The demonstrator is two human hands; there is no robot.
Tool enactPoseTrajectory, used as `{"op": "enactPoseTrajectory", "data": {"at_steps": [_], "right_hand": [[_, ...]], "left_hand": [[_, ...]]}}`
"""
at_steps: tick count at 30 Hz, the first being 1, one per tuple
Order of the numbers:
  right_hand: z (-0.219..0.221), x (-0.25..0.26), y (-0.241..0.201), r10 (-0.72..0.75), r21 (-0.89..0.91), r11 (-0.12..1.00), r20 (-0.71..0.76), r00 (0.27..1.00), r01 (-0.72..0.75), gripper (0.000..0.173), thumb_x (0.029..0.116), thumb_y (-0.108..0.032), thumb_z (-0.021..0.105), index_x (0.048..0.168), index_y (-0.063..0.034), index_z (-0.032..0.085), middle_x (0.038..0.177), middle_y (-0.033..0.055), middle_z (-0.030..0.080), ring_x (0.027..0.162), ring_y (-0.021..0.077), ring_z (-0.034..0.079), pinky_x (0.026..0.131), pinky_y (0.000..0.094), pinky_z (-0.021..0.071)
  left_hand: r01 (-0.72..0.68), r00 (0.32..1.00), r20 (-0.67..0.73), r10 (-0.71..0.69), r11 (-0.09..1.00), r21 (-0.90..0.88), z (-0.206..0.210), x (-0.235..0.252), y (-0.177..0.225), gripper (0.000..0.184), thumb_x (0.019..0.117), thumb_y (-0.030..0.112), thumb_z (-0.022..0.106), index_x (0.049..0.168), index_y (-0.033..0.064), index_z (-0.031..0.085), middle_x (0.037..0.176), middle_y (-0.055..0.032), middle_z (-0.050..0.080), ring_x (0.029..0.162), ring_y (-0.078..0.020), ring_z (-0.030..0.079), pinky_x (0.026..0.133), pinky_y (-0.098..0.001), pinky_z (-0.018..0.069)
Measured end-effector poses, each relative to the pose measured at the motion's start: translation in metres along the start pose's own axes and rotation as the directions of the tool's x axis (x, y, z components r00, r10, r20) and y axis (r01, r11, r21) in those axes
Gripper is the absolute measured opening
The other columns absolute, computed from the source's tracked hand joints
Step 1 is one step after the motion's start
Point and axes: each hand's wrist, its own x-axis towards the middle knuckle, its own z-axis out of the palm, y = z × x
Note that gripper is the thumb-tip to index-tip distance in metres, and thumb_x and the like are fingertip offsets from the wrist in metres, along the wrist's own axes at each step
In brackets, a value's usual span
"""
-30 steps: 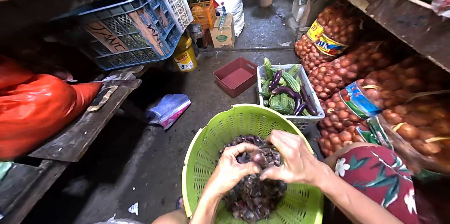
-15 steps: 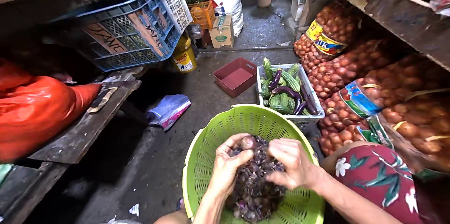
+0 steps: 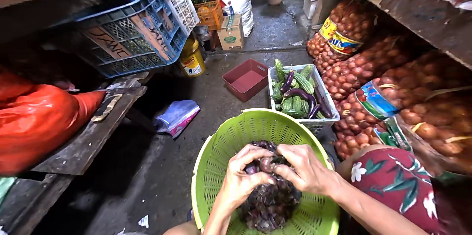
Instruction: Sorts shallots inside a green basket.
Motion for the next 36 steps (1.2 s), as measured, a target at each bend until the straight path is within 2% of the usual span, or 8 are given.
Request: {"op": "enactPoseTrajectory", "data": {"at_steps": [5, 8, 12, 15, 18, 24, 28, 36], "right_hand": [[0.005, -0.003, -0.009, 0.229, 0.239, 0.937, 0.131, 0.965, -0.255, 0.053, 0.1078, -0.046, 0.039, 0.081, -0.0056, 0.062, 0.055, 0.0027, 0.047, 0.049, 0.0127, 0.049, 0.046, 0.0308, 0.0403], [-0.001, 0.005, -0.016, 0.418, 0.569, 0.644, 0.297, 0.859, -0.51, 0.048, 0.106, -0.047, 0.038, 0.085, -0.0105, 0.061, 0.061, -0.0084, 0.049, 0.05, -0.0011, 0.046, 0.047, 0.0181, 0.0403], [-0.001, 0.01, -0.005, 0.512, 0.559, 0.658, 0.159, 0.844, -0.504, 0.038, 0.0972, -0.047, 0.062, 0.101, -0.0094, 0.065, 0.075, -0.0089, 0.058, 0.059, -0.0035, 0.052, 0.055, 0.0174, 0.0465], [0.004, 0.009, -0.003, 0.512, 0.486, 0.721, 0.107, 0.852, -0.494, 0.019, 0.0935, -0.023, 0.067, 0.103, -0.0068, 0.071, 0.096, -0.0011, 0.073, 0.085, 0.0021, 0.067, 0.078, 0.0221, 0.0558], [0.005, 0.007, -0.006, 0.488, 0.369, 0.776, 0.161, 0.858, -0.511, 0.024, 0.0943, -0.024, 0.065, 0.109, -0.0081, 0.075, 0.105, 0.0052, 0.069, 0.095, 0.0104, 0.066, 0.084, 0.0296, 0.0565], [0.01, 0.0, -0.006, 0.246, 0.182, 0.948, 0.102, 0.964, -0.261, 0.033, 0.0887, -0.034, 0.069, 0.116, -0.0161, 0.077, 0.103, 0.0081, 0.071, 0.079, 0.0188, 0.069, 0.062, 0.0411, 0.0561], [0.01, 0.0, 0.003, 0.2, 0.264, 0.938, 0.12, 0.972, -0.226, 0.03, 0.0866, -0.019, 0.065, 0.113, -0.0162, 0.078, 0.11, 0.0057, 0.072, 0.092, 0.0165, 0.07, 0.072, 0.0398, 0.0581], [0.024, -0.006, -0.001, 0.012, -0.005, 1.0, 0.08, 0.997, -0.012, 0.025, 0.0719, -0.014, 0.071, 0.096, -0.0124, 0.078, 0.098, 0.0076, 0.072, 0.063, 0.0216, 0.067, 0.047, 0.0401, 0.0518]], "left_hand": [[0.167, 0.97, -0.139, -0.202, 0.959, -0.227, 0.012, -0.001, -0.004, 0.035, 0.0834, 0.016, 0.079, 0.116, 0.0038, 0.072, 0.104, 0.0026, 0.073, 0.09, -0.0008, 0.067, 0.08, -0.0181, 0.0568], [0.286, 0.825, -0.048, -0.563, 0.488, -0.825, 0.015, 0.001, -0.003, 0.034, 0.1041, 0.041, 0.052, 0.108, 0.0121, 0.069, 0.098, -0.0051, 0.072, 0.067, -0.0066, 0.064, 0.058, -0.0196, 0.0536], [0.199, 0.659, 0.097, -0.746, 0.049, -0.979, 0.022, 0.004, 0.007, 0.068, 0.1077, 0.056, 0.021, 0.102, 0.0054, 0.067, 0.116, -0.0214, 0.072, 0.106, -0.0383, 0.072, 0.086, -0.0517, 0.061], [0.189, 0.663, 0.099, -0.742, 0.037, -0.981, 0.031, 0.004, 0.003, 0.068, 0.1084, 0.053, 0.02, 0.095, 0.0053, 0.068, 0.107, -0.0206, 0.073, 0.102, -0.0402, 0.071, 0.087, -0.0592, 0.058], [0.195, 0.661, 0.105, -0.743, 0.035, -0.98, 0.03, 0.003, 0.002, 0.064, 0.1074, 0.052, 0.023, 0.089, 0.0099, 0.068, 0.096, -0.0158, 0.073, 0.094, -0.0354, 0.072, 0.082, -0.0575, 0.0584], [0.153, 0.733, 0.118, -0.67, -0.007, -0.988, 0.029, 0.002, 0.0, 0.062, 0.1062, 0.051, 0.028, 0.085, 0.012, 0.071, 0.09, -0.0094, 0.074, 0.088, -0.0255, 0.073, 0.081, -0.0443, 0.0605], [0.187, 0.743, 0.141, -0.654, 0.001, -0.982, 0.028, 0.0, 0.001, 0.064, 0.1055, 0.054, 0.025, 0.084, 0.0142, 0.07, 0.092, -0.0095, 0.073, 0.091, -0.0286, 0.072, 0.081, -0.0506, 0.0594], [0.159, 0.611, 0.07, -0.788, 0.036, -0.987, 0.037, -0.001, 0.003, 0.062, 0.1067, 0.055, 0.021, 0.088, 0.0153, 0.065, 0.092, -0.0085, 0.074, 0.088, -0.0247, 0.073, 0.078, -0.0437, 0.0603]]}}
